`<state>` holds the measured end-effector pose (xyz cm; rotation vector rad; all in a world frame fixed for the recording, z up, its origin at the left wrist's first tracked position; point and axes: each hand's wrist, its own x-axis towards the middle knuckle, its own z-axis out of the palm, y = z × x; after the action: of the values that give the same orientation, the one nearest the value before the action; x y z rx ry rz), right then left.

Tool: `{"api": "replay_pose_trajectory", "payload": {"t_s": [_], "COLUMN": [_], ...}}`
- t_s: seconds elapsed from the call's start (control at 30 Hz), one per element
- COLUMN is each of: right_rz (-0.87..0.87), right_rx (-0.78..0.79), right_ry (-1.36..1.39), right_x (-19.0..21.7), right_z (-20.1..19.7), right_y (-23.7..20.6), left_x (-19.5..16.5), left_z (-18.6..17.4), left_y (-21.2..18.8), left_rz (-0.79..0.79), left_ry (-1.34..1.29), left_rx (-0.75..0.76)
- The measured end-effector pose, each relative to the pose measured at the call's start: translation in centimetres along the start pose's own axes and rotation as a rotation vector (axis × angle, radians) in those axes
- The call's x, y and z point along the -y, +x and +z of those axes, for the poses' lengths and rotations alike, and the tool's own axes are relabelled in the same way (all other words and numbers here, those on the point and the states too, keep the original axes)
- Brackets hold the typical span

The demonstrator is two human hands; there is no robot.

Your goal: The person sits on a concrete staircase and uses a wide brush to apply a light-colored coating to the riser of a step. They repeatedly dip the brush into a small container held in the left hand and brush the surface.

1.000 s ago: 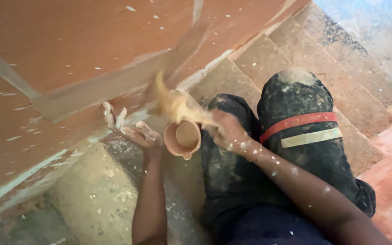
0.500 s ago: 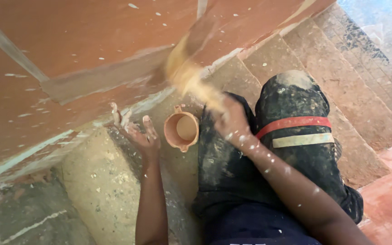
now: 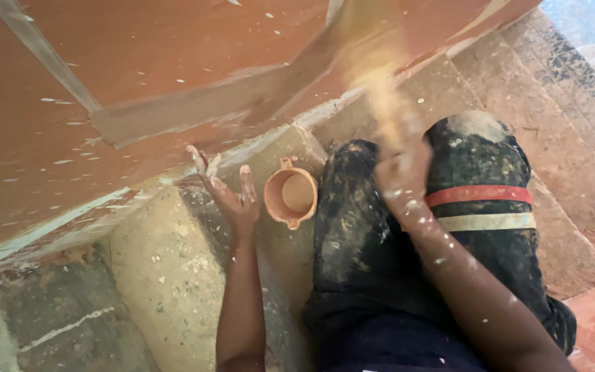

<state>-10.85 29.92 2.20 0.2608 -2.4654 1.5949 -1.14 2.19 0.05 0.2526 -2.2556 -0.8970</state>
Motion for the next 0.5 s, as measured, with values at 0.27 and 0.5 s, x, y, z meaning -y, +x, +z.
{"api": "replay_pose_trajectory", "payload": {"t_s": [0.27,0.5], "right_rz": [-0.273,-0.113], "right_rx": [0.384,-0.346], "right_ry": [0.186,0.093], "right_x": [-1.3,-1.7], "right_z": [4.2,-0.2], "right_y": [-4.0,0.4], "left_x": [0.0,0.4], "left_z": [0.0,-0.2], "left_y": [0.4,0.1], "left_rz": [0.072,0.033], "left_ry": [0.101,0.139], "left_rx": [-0.02,-0.022]}}
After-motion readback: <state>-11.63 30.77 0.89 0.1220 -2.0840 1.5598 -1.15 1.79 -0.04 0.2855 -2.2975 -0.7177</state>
